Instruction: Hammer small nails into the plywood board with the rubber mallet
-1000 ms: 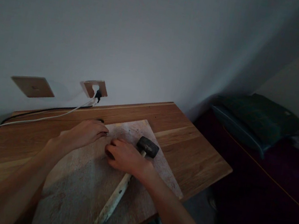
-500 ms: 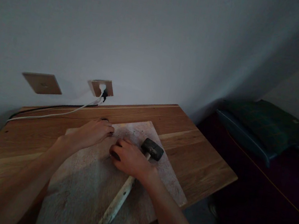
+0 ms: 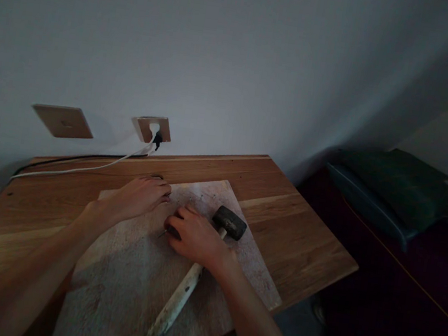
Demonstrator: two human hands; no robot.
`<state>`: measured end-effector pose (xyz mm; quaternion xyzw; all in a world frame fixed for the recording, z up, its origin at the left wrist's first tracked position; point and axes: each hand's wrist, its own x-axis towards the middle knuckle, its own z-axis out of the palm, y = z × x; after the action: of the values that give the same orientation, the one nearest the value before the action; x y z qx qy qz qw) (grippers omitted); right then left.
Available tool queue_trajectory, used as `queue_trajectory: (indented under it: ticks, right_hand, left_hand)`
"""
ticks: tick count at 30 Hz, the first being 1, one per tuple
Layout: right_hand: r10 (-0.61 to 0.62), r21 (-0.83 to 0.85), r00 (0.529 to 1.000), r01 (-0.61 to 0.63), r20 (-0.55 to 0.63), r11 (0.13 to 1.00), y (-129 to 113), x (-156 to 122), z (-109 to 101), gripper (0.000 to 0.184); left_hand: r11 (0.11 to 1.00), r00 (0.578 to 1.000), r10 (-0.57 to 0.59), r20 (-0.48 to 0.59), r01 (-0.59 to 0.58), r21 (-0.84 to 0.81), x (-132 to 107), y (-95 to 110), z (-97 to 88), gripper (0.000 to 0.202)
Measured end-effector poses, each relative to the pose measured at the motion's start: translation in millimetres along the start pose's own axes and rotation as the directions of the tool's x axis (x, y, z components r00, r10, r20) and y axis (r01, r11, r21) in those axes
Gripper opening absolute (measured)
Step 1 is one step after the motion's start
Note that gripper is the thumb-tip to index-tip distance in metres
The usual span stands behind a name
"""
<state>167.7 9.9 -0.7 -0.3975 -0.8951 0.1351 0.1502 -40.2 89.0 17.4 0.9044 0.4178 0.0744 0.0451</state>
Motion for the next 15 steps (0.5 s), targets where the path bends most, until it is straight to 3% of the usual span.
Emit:
queue_trajectory:
  ticks: [5,15]
  right_hand:
    - [0.008,0.003,1.000,-0.008,0.002,1.000,-0.6,-0.7,-0.5,0.011]
    - [0.044,-0.003,0.998,-0.044,-0.040,0.999,-2.7,0.3,0.9,0.008]
  left_hand:
    - [0.999,0.999,-0.038,0.021,0.038,0.034,0.3,-2.5,-8.6,0.016]
    - [0.981,0.999,0.040,-0.023,-0.043,-0.188,-3.2,-18.0,-13.8,0.019]
